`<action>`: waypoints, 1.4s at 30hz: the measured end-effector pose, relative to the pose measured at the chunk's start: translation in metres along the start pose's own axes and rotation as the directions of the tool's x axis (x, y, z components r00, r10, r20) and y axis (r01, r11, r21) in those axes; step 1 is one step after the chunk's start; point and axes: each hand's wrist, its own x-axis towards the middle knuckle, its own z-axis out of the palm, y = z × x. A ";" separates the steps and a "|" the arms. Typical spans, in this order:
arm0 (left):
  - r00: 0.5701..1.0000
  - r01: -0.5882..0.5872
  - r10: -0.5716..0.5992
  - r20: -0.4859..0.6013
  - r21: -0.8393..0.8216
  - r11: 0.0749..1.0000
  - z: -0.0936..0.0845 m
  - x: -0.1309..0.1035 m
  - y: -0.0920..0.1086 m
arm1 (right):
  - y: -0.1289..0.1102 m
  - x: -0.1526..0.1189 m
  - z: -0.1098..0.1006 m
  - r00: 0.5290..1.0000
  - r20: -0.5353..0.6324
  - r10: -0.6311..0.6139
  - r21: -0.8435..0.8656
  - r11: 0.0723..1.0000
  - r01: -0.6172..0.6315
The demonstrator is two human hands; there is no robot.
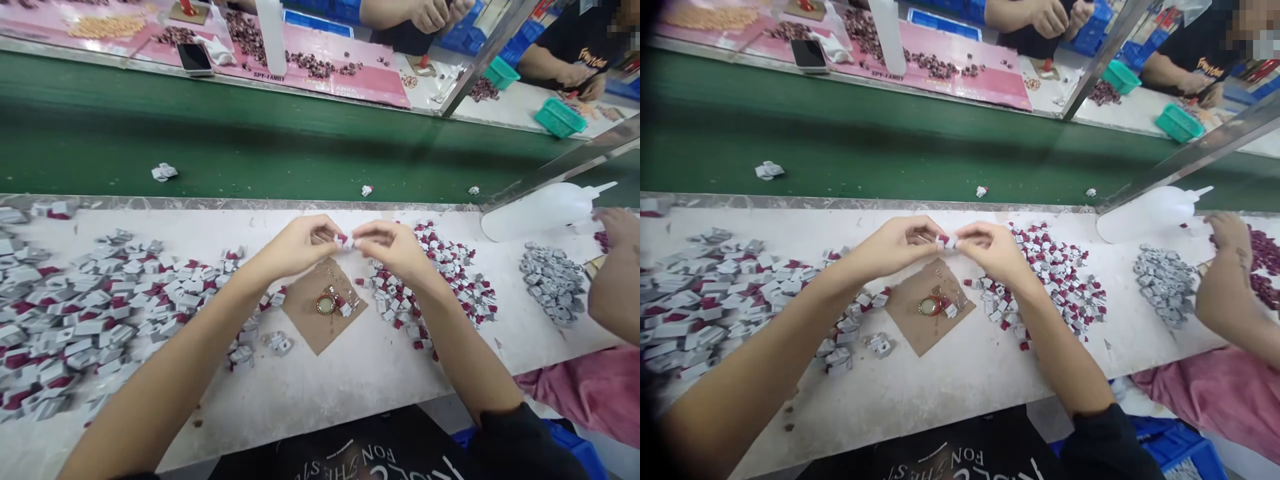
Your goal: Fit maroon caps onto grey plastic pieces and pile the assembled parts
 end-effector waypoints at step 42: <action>0.813 -0.508 0.248 0.527 0.433 0.745 0.066 0.038 -0.012 | 0.020 -0.112 -0.009 0.946 -0.249 0.207 0.434 0.897 -0.082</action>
